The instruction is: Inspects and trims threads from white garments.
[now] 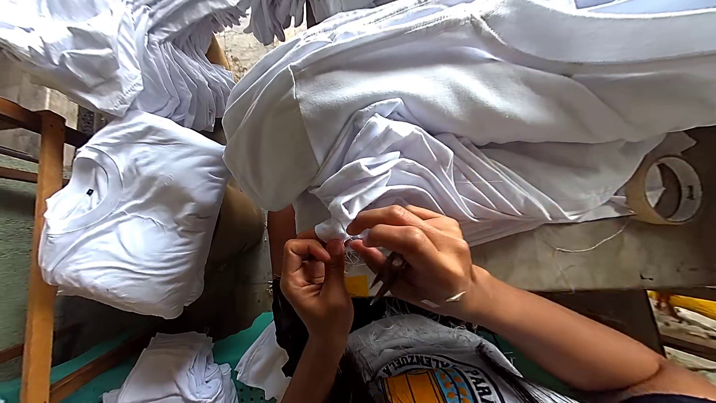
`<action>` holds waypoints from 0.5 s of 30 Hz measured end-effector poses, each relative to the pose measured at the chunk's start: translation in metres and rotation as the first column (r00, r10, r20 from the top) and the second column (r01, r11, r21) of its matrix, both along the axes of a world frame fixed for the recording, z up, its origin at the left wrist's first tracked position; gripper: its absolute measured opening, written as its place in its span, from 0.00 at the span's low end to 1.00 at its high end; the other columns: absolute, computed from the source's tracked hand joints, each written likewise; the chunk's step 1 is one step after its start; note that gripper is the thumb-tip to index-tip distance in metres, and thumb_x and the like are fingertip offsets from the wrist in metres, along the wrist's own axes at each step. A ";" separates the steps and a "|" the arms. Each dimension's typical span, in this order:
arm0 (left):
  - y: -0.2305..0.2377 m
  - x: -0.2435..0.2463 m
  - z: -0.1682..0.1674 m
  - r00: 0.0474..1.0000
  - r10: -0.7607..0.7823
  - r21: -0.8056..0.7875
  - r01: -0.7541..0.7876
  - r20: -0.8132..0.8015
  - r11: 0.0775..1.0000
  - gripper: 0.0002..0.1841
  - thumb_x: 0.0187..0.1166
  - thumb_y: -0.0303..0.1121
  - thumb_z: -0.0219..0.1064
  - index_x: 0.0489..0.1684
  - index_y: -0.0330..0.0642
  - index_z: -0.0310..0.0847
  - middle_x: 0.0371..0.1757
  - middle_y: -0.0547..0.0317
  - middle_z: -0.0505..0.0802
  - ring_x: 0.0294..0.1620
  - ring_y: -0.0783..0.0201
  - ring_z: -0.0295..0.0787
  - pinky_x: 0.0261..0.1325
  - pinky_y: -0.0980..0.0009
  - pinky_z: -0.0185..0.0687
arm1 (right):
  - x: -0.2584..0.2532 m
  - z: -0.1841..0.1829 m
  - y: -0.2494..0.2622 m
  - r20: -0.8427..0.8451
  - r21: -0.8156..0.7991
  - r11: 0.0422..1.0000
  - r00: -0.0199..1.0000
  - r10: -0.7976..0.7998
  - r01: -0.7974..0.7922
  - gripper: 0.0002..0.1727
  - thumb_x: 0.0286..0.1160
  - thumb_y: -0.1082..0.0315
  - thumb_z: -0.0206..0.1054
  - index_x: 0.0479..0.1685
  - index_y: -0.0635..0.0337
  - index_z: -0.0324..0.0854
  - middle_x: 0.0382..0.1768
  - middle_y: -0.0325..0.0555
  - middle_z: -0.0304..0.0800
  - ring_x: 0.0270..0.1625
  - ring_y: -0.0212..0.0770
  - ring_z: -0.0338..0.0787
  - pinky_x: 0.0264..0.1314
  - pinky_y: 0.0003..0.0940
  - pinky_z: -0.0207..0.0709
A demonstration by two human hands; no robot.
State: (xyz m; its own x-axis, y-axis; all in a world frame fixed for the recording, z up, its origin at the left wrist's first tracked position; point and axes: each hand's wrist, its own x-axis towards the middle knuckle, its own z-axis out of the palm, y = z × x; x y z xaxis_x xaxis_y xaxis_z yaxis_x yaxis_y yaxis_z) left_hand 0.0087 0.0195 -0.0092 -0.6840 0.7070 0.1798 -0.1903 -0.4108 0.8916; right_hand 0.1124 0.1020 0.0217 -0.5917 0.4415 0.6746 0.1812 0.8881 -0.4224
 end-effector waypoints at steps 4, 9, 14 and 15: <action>0.001 0.001 0.001 0.999 0.027 0.000 -0.027 -0.043 1.000 0.09 0.72 0.19 0.71 0.36 0.47 0.82 0.42 0.71 0.92 0.44 0.81 0.90 0.49 0.84 0.87 | -0.007 -0.002 0.000 -0.014 0.086 0.995 0.999 -0.040 0.041 0.03 0.81 0.73 0.62 0.39 0.59 0.79 0.32 0.47 0.89 0.24 0.34 0.76 0.26 0.25 0.60; -0.001 0.001 0.000 0.983 0.049 -0.026 -0.055 -0.176 0.998 0.09 0.71 0.21 0.71 0.34 0.49 0.82 0.41 0.75 0.92 0.46 0.83 0.89 0.51 0.84 0.87 | -0.008 0.001 0.002 0.036 -0.047 0.999 0.999 0.021 -0.020 0.03 0.70 0.75 0.61 0.36 0.59 0.71 0.30 0.47 0.86 0.23 0.34 0.76 0.22 0.26 0.58; 0.002 0.000 -0.003 0.958 0.090 -0.040 -0.104 -0.272 0.994 0.09 0.75 0.21 0.68 0.33 0.50 0.80 0.40 0.77 0.90 0.44 0.84 0.88 0.51 0.83 0.88 | 0.017 0.029 0.004 -0.327 -0.529 0.789 0.933 0.149 -0.312 0.07 0.82 0.71 0.60 0.49 0.52 0.66 0.42 0.35 0.81 0.40 0.20 0.80 0.41 0.12 0.75; 0.002 -0.001 -0.004 0.965 0.084 -0.039 -0.097 -0.247 0.995 0.09 0.76 0.21 0.68 0.34 0.51 0.81 0.40 0.76 0.90 0.44 0.82 0.89 0.52 0.81 0.89 | 0.027 0.039 0.003 -0.415 -0.571 0.751 0.906 0.083 -0.331 0.06 0.83 0.68 0.62 0.49 0.46 0.70 0.44 0.29 0.84 0.41 0.19 0.84 0.42 0.13 0.78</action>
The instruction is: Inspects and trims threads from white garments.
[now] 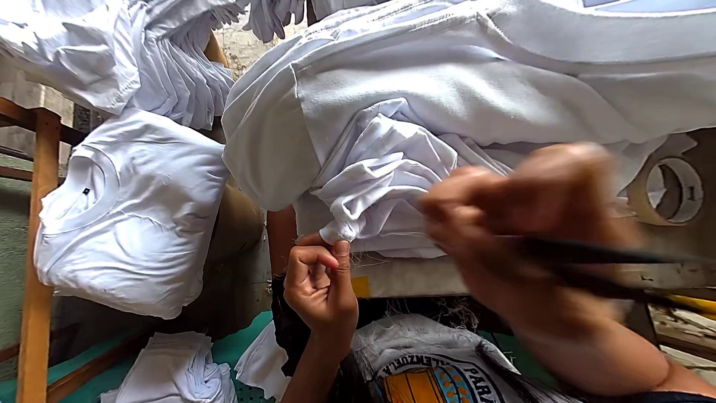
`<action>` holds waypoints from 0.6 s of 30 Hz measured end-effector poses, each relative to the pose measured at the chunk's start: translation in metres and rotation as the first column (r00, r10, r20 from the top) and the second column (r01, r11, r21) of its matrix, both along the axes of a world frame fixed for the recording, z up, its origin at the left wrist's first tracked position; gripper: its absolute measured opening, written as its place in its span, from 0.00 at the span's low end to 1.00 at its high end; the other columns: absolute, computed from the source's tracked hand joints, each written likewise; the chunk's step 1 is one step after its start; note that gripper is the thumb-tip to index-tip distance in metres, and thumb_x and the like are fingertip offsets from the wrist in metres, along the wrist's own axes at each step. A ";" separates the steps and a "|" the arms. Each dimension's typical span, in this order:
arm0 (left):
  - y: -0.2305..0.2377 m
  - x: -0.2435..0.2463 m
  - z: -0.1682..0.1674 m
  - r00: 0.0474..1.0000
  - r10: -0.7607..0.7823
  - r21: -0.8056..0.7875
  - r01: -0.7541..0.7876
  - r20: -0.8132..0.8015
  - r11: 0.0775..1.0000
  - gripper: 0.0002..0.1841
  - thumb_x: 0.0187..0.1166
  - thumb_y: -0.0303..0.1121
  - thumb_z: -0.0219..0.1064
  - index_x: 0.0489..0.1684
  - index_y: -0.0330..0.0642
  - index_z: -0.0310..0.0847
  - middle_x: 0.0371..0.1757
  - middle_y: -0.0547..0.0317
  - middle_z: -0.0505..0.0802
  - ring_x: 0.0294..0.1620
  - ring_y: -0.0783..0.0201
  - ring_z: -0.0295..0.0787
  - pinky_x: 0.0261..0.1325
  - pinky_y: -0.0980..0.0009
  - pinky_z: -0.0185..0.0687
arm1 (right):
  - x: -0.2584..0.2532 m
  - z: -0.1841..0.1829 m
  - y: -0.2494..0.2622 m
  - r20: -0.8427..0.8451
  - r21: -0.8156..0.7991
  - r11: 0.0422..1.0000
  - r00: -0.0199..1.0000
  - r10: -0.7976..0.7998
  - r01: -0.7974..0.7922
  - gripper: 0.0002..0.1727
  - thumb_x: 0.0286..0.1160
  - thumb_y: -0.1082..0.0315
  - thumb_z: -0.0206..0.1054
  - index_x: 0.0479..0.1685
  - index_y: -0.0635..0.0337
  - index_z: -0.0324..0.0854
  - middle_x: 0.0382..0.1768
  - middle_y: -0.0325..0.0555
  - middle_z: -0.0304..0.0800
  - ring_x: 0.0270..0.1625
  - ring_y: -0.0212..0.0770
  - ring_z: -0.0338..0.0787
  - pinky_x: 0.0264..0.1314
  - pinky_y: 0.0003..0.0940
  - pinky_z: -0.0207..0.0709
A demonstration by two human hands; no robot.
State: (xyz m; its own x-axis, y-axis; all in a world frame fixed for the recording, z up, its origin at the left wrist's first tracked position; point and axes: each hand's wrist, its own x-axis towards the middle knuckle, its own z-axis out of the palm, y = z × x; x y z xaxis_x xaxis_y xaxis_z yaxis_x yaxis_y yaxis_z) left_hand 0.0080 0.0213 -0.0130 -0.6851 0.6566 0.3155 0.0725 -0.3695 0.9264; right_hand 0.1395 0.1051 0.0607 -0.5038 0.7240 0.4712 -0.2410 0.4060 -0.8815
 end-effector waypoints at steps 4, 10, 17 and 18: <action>-0.002 -0.003 0.002 0.982 -0.079 0.056 0.070 0.173 0.996 0.11 0.75 0.19 0.66 0.37 0.51 0.81 0.40 0.72 0.89 0.43 0.77 0.90 0.54 0.73 0.92 | 0.029 0.013 -0.002 -0.007 0.143 0.966 0.976 -0.216 0.215 0.08 0.80 0.66 0.68 0.41 0.44 0.72 0.34 0.26 0.85 0.36 0.21 0.86 0.36 0.14 0.79; -0.005 -0.003 0.010 0.963 -0.103 0.038 0.097 0.250 0.995 0.10 0.76 0.20 0.66 0.36 0.51 0.80 0.38 0.72 0.90 0.43 0.76 0.91 0.54 0.72 0.92 | 0.000 -0.021 0.004 0.488 0.723 0.691 0.726 -0.485 -0.024 0.22 0.86 0.45 0.58 0.43 0.56 0.80 0.36 0.47 0.84 0.39 0.43 0.80 0.47 0.40 0.62; -0.006 0.001 0.010 0.989 -0.068 0.013 0.067 0.129 0.998 0.09 0.76 0.22 0.68 0.38 0.51 0.80 0.38 0.75 0.89 0.43 0.80 0.89 0.55 0.77 0.90 | -0.008 -0.021 -0.001 0.420 0.826 0.564 0.681 -0.600 -0.013 0.12 0.85 0.63 0.59 0.32 0.55 0.80 0.24 0.43 0.77 0.32 0.42 0.73 0.51 0.41 0.57; -0.006 0.001 0.010 0.991 -0.065 0.014 0.064 0.120 0.998 0.09 0.76 0.22 0.69 0.38 0.51 0.80 0.38 0.74 0.89 0.44 0.80 0.89 0.55 0.77 0.90 | -0.009 -0.021 -0.002 0.419 0.830 0.558 0.677 -0.605 -0.016 0.12 0.85 0.63 0.59 0.32 0.55 0.80 0.24 0.43 0.77 0.31 0.42 0.73 0.51 0.41 0.57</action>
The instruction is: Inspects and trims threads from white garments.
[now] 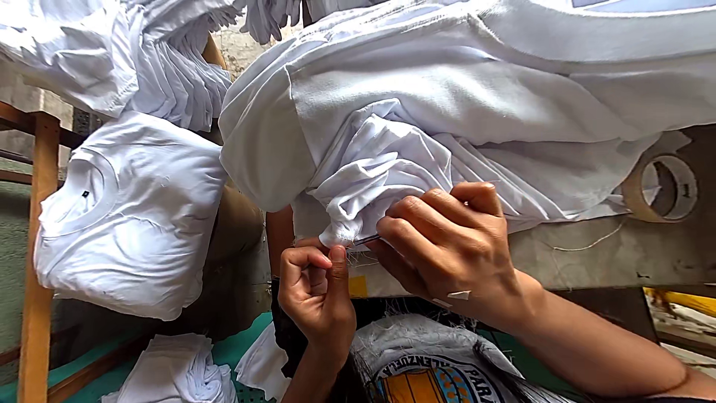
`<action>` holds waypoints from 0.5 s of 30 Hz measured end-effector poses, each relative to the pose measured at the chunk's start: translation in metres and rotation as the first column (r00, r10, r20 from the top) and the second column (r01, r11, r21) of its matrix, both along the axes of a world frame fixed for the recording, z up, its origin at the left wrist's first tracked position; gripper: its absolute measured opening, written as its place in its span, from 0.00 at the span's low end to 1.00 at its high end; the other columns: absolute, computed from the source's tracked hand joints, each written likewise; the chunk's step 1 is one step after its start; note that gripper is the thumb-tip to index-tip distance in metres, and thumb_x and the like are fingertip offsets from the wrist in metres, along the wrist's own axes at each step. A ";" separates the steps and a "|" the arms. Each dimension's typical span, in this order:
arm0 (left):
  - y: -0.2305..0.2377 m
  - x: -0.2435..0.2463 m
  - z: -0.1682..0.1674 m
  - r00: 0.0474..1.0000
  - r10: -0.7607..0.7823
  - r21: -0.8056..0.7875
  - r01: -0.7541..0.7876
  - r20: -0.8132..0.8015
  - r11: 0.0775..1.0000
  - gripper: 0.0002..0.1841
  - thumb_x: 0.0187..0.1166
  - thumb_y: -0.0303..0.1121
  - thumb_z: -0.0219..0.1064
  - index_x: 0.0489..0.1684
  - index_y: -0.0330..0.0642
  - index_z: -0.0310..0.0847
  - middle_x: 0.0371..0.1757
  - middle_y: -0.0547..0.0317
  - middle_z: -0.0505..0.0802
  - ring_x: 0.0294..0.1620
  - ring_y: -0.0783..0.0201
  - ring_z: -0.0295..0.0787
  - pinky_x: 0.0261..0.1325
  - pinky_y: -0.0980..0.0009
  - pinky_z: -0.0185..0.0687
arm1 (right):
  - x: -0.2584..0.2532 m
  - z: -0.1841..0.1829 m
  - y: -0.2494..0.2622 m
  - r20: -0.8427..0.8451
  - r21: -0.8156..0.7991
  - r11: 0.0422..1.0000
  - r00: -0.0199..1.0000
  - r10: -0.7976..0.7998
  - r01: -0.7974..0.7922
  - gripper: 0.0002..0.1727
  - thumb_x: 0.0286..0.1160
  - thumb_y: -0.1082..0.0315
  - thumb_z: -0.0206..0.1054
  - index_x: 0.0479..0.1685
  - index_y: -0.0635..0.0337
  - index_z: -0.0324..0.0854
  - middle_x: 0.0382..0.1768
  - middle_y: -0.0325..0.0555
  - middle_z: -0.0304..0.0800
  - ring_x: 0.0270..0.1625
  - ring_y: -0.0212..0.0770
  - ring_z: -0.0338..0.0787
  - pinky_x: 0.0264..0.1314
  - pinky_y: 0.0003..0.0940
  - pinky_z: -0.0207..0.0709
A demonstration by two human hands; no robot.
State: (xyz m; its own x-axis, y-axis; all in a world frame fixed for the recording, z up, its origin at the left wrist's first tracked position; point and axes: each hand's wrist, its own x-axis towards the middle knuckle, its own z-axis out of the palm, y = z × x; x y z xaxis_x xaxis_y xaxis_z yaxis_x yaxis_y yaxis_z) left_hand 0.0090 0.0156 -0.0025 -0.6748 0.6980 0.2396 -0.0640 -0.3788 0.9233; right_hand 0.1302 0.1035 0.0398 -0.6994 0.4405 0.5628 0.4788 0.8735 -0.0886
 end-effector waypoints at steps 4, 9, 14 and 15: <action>0.000 0.000 -0.001 0.999 0.002 -0.001 -0.002 -0.033 1.000 0.08 0.77 0.24 0.69 0.38 0.52 0.80 0.38 0.76 0.89 0.44 0.80 0.89 0.55 0.77 0.89 | -0.002 0.000 0.001 0.012 0.011 1.000 1.000 -0.002 0.002 0.11 0.84 0.64 0.60 0.32 0.55 0.80 0.24 0.43 0.76 0.31 0.42 0.73 0.50 0.41 0.57; 0.000 0.000 -0.001 0.999 -0.005 -0.002 0.005 -0.045 1.000 0.08 0.77 0.24 0.69 0.38 0.52 0.80 0.38 0.75 0.89 0.44 0.80 0.89 0.56 0.76 0.89 | -0.003 0.000 0.002 0.017 0.006 1.000 1.000 -0.006 0.006 0.12 0.84 0.64 0.60 0.30 0.55 0.80 0.23 0.43 0.75 0.31 0.43 0.73 0.50 0.42 0.57; 0.000 -0.001 -0.001 0.999 -0.001 0.005 0.001 -0.049 1.000 0.08 0.77 0.24 0.70 0.38 0.52 0.80 0.38 0.76 0.89 0.44 0.81 0.89 0.55 0.78 0.89 | -0.003 -0.001 0.002 0.007 -0.036 0.999 1.000 0.015 -0.015 0.12 0.83 0.64 0.60 0.30 0.55 0.81 0.23 0.42 0.76 0.31 0.42 0.74 0.49 0.42 0.57; 0.000 0.000 -0.001 0.998 0.001 0.004 -0.001 -0.055 1.000 0.08 0.77 0.24 0.70 0.38 0.52 0.80 0.38 0.76 0.89 0.44 0.81 0.89 0.55 0.78 0.89 | -0.004 -0.001 0.002 0.002 -0.063 0.998 1.000 0.026 -0.025 0.12 0.83 0.63 0.60 0.30 0.55 0.81 0.23 0.42 0.77 0.31 0.42 0.75 0.49 0.42 0.57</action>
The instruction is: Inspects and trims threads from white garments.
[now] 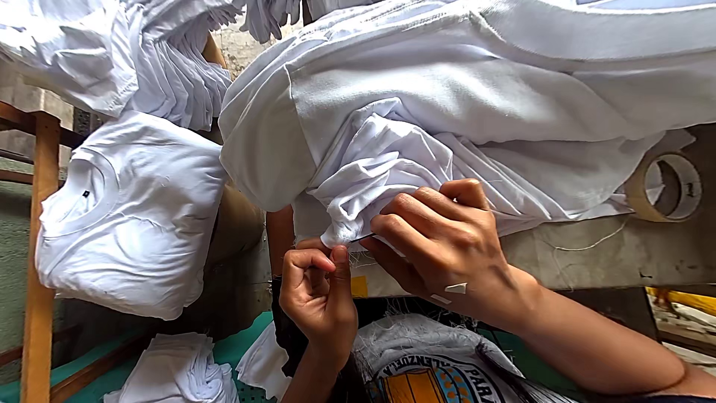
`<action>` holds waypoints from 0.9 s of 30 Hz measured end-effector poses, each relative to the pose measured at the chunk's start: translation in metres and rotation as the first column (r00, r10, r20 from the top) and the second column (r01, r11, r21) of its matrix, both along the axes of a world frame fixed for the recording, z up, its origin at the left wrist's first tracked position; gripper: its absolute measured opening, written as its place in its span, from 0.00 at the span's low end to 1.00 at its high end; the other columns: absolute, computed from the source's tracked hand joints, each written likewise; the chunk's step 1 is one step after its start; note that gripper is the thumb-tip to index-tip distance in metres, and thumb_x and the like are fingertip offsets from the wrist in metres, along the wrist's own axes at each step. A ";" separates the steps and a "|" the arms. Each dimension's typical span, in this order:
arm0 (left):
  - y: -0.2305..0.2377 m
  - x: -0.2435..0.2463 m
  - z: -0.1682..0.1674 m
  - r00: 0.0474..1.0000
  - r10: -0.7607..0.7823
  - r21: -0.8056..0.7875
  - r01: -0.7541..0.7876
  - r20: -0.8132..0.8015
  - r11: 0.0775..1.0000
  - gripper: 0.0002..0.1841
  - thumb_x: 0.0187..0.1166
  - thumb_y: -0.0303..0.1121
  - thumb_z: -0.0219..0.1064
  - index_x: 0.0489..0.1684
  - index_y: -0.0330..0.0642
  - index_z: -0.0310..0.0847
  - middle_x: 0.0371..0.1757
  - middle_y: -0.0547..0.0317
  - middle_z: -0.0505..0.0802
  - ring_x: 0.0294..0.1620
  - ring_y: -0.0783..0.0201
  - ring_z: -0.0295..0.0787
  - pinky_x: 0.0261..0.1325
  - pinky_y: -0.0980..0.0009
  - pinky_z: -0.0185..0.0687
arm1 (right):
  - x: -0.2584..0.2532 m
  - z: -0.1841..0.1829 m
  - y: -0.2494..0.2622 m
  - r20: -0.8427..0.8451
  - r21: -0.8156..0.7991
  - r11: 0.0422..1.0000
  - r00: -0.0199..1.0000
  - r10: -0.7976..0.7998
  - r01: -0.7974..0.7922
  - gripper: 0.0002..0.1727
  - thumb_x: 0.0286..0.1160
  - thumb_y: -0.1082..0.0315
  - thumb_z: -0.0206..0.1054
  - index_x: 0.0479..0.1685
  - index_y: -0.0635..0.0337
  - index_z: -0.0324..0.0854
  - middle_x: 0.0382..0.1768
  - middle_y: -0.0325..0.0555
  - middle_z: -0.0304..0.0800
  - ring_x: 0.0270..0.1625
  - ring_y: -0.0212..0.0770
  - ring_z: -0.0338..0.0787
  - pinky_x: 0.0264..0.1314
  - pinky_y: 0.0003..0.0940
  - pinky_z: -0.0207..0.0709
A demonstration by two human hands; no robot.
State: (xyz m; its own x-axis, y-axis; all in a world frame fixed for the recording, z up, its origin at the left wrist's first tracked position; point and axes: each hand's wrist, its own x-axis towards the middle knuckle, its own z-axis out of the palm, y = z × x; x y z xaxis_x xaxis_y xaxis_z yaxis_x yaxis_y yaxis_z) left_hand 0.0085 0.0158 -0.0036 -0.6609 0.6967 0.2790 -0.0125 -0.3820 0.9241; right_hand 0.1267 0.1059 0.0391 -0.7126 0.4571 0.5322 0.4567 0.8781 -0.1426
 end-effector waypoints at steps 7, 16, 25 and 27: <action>0.000 0.000 -0.001 0.997 0.015 -0.019 -0.017 -0.082 1.000 0.08 0.77 0.23 0.68 0.36 0.50 0.79 0.38 0.76 0.88 0.43 0.82 0.88 0.53 0.79 0.89 | -0.006 -0.004 -0.002 0.103 -0.038 0.999 0.995 -0.009 0.013 0.11 0.81 0.68 0.57 0.30 0.56 0.79 0.26 0.45 0.75 0.35 0.47 0.78 0.45 0.43 0.60; -0.001 0.000 -0.001 1.000 -0.004 0.019 0.004 0.013 1.000 0.08 0.77 0.22 0.68 0.36 0.50 0.80 0.38 0.75 0.88 0.43 0.83 0.87 0.51 0.83 0.86 | 0.002 0.005 -0.002 -0.062 -0.047 0.998 0.997 -0.043 0.040 0.12 0.83 0.59 0.60 0.33 0.56 0.78 0.26 0.43 0.75 0.34 0.42 0.74 0.50 0.41 0.57; -0.001 0.000 -0.001 1.000 -0.012 0.013 0.012 0.001 1.000 0.08 0.77 0.23 0.69 0.37 0.51 0.80 0.38 0.76 0.88 0.44 0.82 0.88 0.54 0.80 0.88 | -0.001 -0.002 -0.004 0.017 0.055 0.996 0.998 -0.064 0.063 0.13 0.84 0.60 0.60 0.30 0.54 0.79 0.25 0.43 0.72 0.32 0.43 0.72 0.51 0.42 0.56; -0.001 0.001 -0.001 1.000 -0.013 0.017 0.013 0.001 1.000 0.08 0.77 0.23 0.69 0.37 0.50 0.80 0.39 0.75 0.89 0.44 0.81 0.88 0.53 0.80 0.88 | -0.002 -0.002 -0.003 0.019 0.061 0.997 0.998 -0.055 0.054 0.13 0.84 0.60 0.60 0.31 0.54 0.80 0.25 0.43 0.72 0.33 0.43 0.72 0.51 0.42 0.56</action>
State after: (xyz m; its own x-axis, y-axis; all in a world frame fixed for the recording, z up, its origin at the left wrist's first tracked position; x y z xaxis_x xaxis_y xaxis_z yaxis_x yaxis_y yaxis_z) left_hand 0.0091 0.0151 -0.0046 -0.6524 0.7002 0.2899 -0.0186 -0.3973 0.9175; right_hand 0.1248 0.1025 0.0369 -0.6988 0.4627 0.5455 0.5062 0.8587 -0.0800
